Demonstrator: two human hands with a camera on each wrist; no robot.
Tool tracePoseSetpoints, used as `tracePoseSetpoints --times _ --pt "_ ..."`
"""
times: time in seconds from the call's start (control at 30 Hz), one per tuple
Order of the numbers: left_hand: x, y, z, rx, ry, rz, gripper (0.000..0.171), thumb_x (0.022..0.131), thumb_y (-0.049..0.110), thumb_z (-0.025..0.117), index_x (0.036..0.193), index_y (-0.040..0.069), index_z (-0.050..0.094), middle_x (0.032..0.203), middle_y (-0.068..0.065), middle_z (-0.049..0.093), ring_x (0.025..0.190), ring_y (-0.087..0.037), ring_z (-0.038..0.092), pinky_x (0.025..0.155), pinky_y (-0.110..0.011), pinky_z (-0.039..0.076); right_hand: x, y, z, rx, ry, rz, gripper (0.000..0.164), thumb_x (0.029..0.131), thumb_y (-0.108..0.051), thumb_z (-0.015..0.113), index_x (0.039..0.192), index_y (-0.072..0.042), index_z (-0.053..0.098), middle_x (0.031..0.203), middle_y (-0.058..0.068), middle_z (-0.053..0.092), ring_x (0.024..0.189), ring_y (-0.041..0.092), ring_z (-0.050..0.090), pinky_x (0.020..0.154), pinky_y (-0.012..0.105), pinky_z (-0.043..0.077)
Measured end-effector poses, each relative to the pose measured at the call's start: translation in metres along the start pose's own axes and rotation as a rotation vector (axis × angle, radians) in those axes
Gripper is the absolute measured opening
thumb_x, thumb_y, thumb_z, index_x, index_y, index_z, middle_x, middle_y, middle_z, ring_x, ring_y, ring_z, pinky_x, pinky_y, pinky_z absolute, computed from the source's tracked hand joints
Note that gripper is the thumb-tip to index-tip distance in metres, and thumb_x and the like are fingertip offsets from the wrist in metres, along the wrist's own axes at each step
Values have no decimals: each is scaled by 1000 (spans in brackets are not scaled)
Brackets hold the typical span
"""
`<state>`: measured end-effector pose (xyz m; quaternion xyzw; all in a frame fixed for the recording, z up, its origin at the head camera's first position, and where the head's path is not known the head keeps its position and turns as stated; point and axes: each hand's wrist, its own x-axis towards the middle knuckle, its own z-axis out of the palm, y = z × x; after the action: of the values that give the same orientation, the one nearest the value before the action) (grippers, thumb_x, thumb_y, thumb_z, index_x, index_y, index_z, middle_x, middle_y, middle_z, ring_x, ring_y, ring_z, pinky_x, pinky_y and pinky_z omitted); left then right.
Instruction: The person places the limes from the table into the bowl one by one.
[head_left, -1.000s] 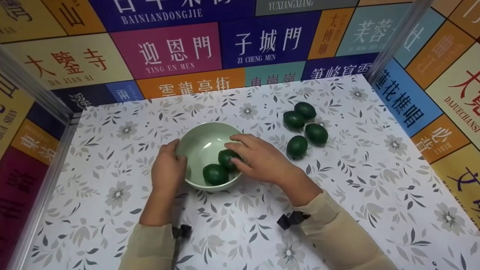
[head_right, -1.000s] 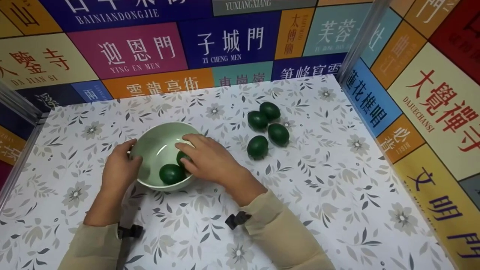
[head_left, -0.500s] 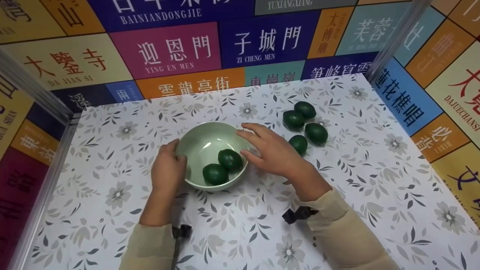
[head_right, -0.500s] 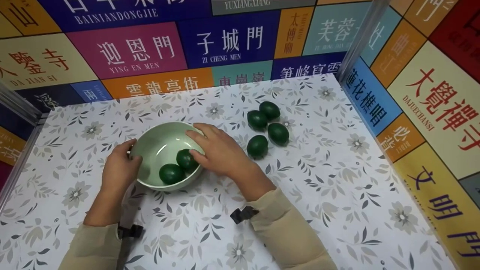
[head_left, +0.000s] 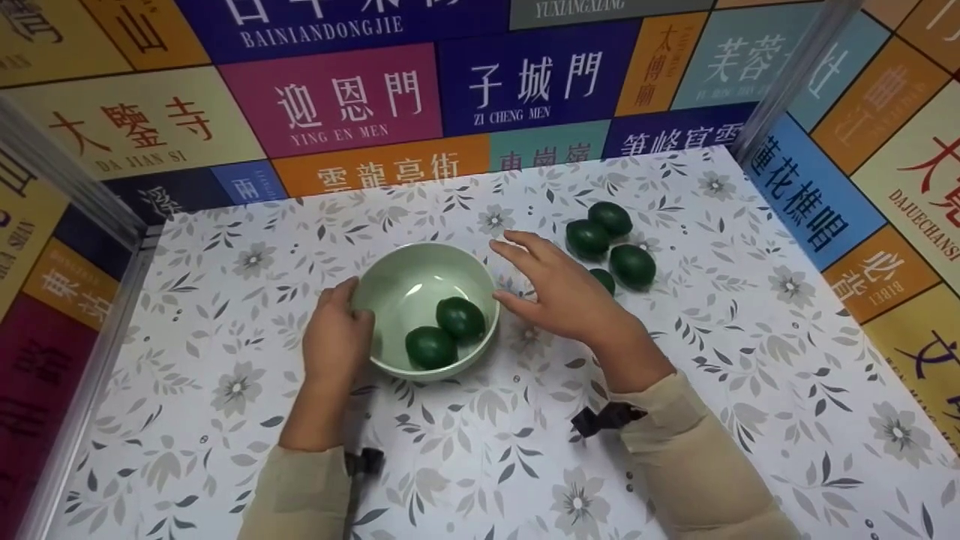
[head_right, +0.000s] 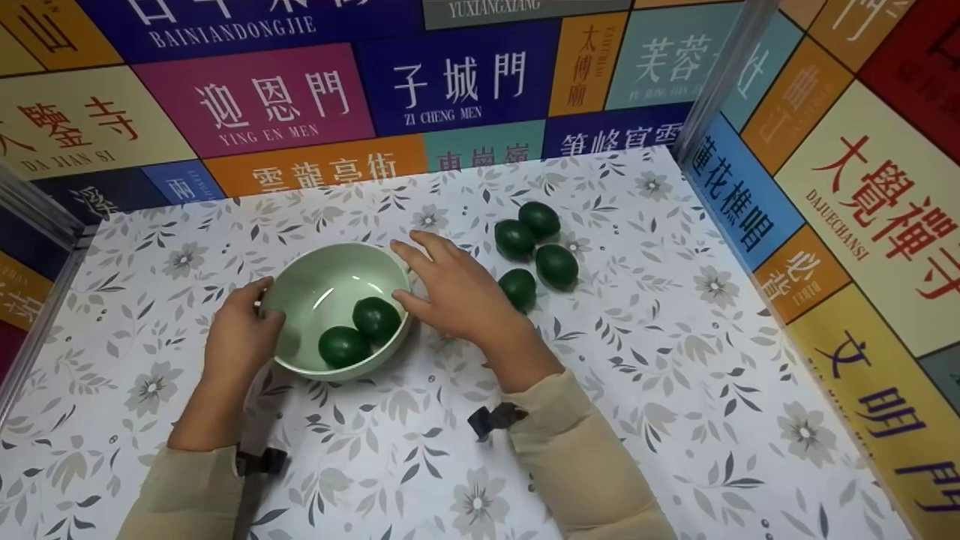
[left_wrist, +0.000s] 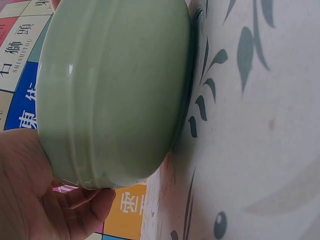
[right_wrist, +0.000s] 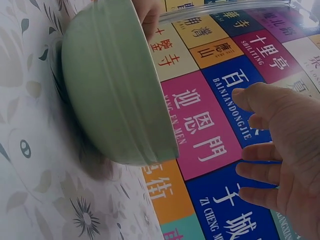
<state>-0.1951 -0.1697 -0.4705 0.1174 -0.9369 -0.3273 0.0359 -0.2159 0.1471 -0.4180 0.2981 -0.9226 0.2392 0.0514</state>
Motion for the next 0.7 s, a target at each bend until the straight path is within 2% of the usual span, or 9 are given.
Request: tracePoseSetpoints --times 0.33,0.7 --pt "0 1 0 -5 -3 -12 58 96 13 50 153 10 51 144 -15 60 135 -34 58 114 -51 44 -3 14 -14 40 -26 129 73 100 -50 64 162 -25 37 167 7 34 152 31 38 118 55 41" --pt "0 0 1 -9 19 0 58 94 12 48 152 9 52 139 -16 61 129 -36 61 109 -53 47 -7 34 -24 82 -18 210 75 98 -49 66 163 -26 36 167 7 35 155 31 34 121 56 35"
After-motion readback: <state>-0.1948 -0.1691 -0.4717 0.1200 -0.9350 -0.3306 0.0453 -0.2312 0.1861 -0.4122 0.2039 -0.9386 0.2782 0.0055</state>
